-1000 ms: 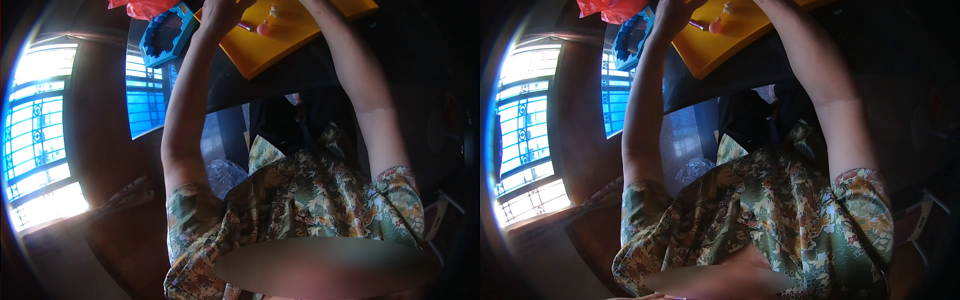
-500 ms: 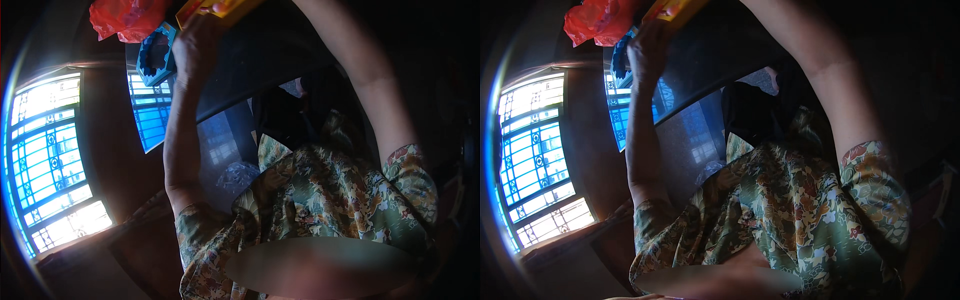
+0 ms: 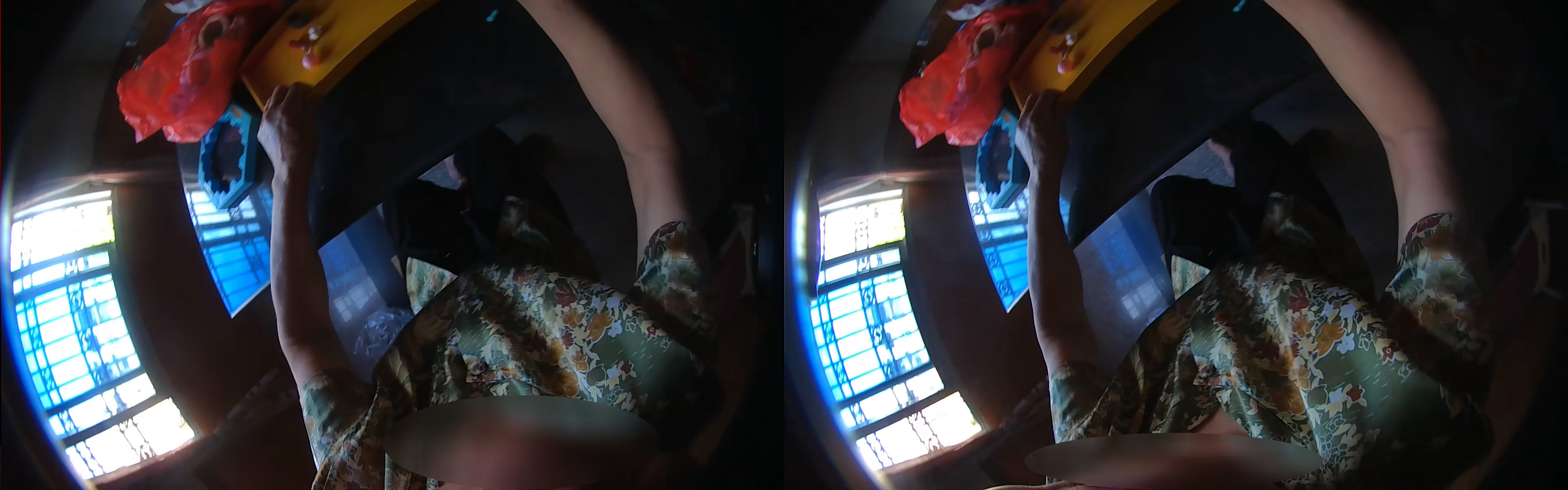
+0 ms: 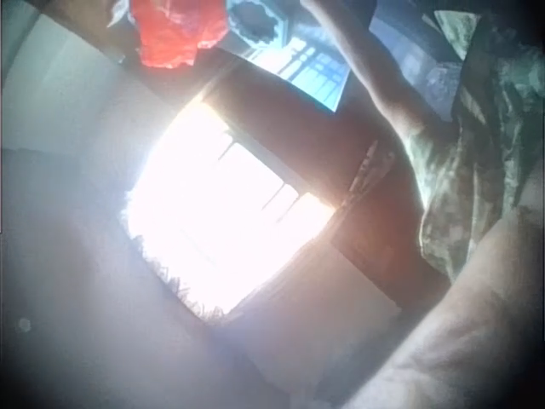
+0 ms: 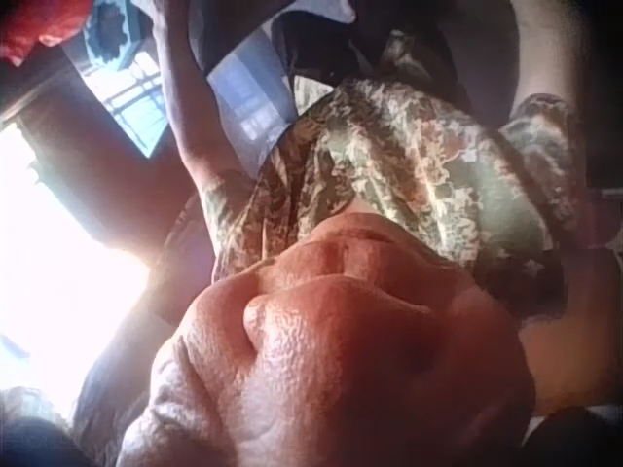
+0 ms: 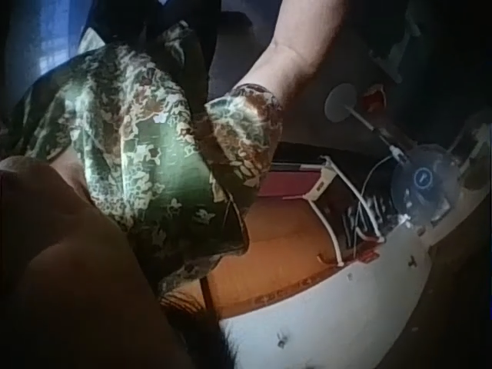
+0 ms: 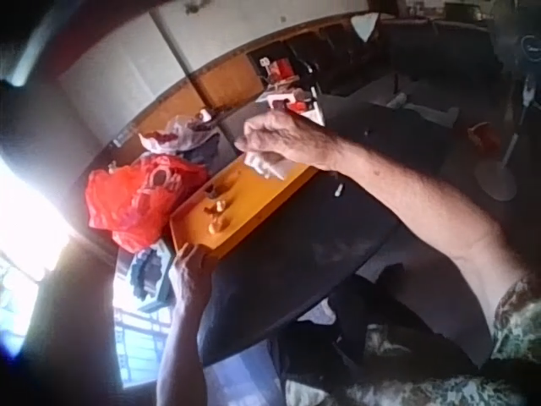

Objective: Assembling a hexagonal plastic toy puzzle by fitting blocks into a frame.

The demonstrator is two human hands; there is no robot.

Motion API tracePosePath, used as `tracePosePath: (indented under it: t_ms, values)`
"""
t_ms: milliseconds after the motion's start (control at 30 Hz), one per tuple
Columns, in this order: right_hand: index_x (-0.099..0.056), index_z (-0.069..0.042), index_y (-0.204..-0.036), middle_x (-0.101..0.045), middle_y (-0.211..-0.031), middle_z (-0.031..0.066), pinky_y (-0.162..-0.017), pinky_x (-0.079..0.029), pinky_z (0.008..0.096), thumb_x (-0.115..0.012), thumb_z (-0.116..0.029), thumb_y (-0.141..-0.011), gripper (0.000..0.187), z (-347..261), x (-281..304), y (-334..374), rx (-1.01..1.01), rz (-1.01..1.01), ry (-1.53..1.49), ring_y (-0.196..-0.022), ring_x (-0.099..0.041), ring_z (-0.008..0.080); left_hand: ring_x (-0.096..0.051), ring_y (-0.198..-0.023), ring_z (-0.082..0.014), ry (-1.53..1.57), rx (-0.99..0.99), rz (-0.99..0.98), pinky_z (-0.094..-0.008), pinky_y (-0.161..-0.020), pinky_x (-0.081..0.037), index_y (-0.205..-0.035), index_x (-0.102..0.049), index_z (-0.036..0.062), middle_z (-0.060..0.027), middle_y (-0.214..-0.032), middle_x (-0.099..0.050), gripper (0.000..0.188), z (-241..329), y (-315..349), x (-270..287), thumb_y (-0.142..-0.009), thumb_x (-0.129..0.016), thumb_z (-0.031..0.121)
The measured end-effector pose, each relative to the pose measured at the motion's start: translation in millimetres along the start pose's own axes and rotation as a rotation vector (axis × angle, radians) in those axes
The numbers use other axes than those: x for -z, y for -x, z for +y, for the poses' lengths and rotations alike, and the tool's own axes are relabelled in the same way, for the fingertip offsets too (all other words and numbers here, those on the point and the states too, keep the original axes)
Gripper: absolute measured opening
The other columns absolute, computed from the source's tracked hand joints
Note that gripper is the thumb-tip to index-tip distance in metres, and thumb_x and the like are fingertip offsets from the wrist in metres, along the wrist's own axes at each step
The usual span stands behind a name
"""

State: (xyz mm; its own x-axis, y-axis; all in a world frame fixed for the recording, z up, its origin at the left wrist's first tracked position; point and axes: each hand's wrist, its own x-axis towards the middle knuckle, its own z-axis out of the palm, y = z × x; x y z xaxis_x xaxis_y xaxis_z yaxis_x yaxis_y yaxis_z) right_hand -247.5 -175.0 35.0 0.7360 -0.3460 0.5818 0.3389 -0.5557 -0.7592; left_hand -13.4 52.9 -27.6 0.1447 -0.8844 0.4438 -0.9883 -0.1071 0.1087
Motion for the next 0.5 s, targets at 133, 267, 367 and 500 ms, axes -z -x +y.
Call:
tracePosePath:
  t_ms: [133,267,367,500]
  values:
    - [-0.06,-0.001,-0.09,-0.062,-0.079,0.0026,-0.064,-0.05,0.0254,-0.06,-0.011,-0.092,0.01,-14,43,70,-0.188,0.111,0.242,-0.072,-0.062,0.0103,-0.062,-0.087,-0.0323,0.077,-0.011,0.04,-0.0436,-0.073,-0.05,-0.092,-0.064,0.0103,-0.0094,-0.087,-0.06,0.012,-5,-5,-1,-0.086,-0.068,0.02]
    - [-0.065,-0.003,-0.096,-0.066,-0.086,0.0121,-0.075,-0.053,0.0391,-0.062,-0.006,-0.081,0.015,4,52,120,0.06,0.003,0.872,-0.084,-0.066,0.0322,-0.063,-0.088,-0.0334,0.029,-0.025,0.035,-0.0443,-0.073,-0.05,-0.093,-0.065,0.0097,-0.011,-0.089,-0.061,0.013,-3,-13,-14,-0.086,-0.067,0.02]
    - [-0.067,-0.007,-0.112,-0.059,-0.115,0.0065,-0.087,-0.052,0.0302,-0.063,-0.003,-0.082,0.031,33,27,129,0.023,-0.175,1.123,-0.104,-0.061,0.0225,-0.063,-0.087,-0.0331,0.03,-0.031,0.045,-0.0437,-0.073,-0.05,-0.093,-0.065,0.0091,-0.0109,-0.088,-0.061,0.014,-3,-9,-5,-0.084,-0.069,0.019]
    - [-0.058,-0.007,-0.082,-0.054,-0.087,0.0061,-0.08,-0.053,0.0346,-0.06,-0.003,-0.081,0.005,41,8,127,0.047,-0.069,1.263,-0.087,-0.06,0.024,-0.063,-0.085,-0.0322,0.048,-0.068,0.098,-0.0419,-0.071,-0.05,-0.091,-0.065,0.0087,-0.0106,-0.086,-0.06,0.014,3,5,-1,-0.081,-0.072,0.016]
